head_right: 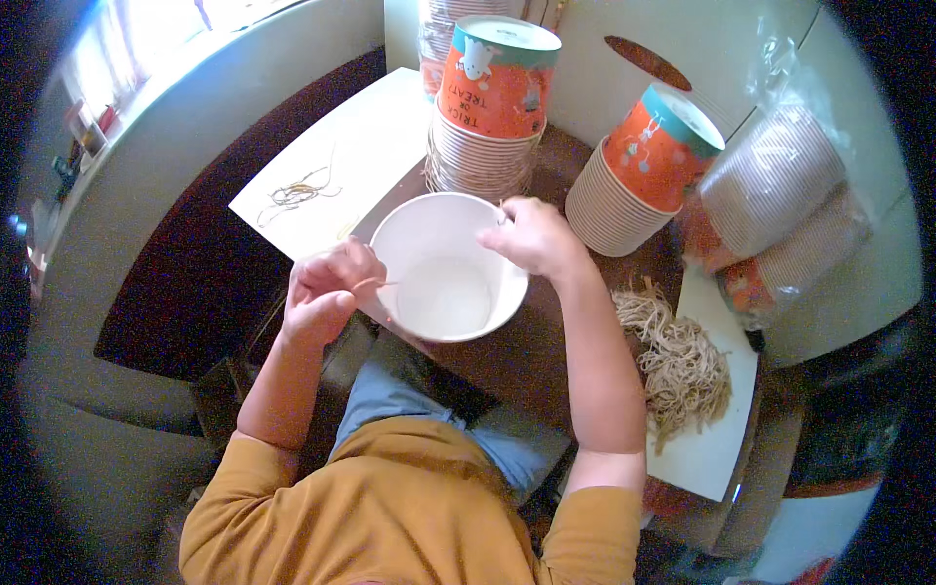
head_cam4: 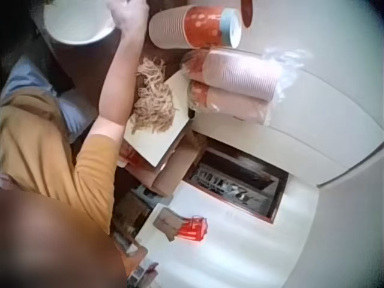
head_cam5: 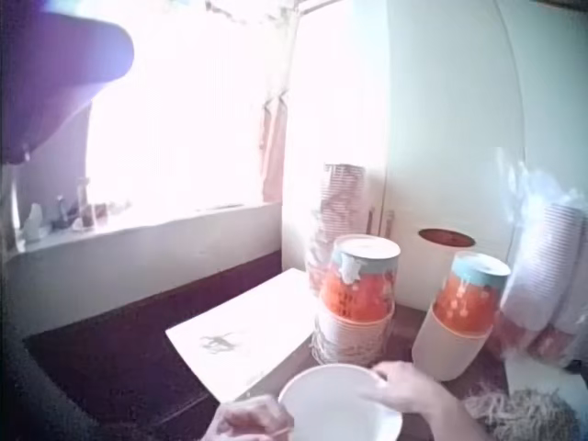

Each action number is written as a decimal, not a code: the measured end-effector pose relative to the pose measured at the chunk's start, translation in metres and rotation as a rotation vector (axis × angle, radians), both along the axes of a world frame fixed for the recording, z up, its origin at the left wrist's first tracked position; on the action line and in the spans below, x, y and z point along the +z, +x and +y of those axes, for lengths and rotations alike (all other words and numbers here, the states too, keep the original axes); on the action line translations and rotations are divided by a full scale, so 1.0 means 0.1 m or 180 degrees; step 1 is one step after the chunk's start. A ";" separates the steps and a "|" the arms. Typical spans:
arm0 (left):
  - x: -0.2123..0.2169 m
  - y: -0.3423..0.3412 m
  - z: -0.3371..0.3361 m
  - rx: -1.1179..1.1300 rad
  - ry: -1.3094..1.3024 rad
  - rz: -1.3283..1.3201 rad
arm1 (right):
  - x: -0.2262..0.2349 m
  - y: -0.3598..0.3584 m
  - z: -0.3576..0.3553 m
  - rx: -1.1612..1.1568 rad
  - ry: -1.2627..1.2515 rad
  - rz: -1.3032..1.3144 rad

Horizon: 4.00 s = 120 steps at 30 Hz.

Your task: Attaching handles to paper buckets using thin strings.

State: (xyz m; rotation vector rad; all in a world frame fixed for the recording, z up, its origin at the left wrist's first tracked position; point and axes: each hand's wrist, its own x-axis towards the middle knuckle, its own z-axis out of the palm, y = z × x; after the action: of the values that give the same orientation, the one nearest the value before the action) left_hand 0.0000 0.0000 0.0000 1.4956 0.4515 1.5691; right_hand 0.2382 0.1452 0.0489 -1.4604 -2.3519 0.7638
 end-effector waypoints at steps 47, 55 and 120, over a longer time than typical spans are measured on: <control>0.03 0.49 1.48 0.2223 0.0141 0.2108 | 0.91 1.15 0.79 -0.1562 0.3695 -0.1082; -0.28 1.05 0.77 0.0897 -0.0035 0.2089 | 1.11 1.41 1.18 -0.1255 0.3460 0.0020; 0.49 0.74 0.04 0.1703 0.1079 0.3370 | -0.27 2.42 0.01 -0.1368 0.0626 0.0738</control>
State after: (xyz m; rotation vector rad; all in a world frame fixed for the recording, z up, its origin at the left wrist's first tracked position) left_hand 0.0741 0.0042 0.0491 2.5847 1.3083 1.1120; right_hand 0.4798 0.1458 0.0221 -1.6120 -1.7979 0.5361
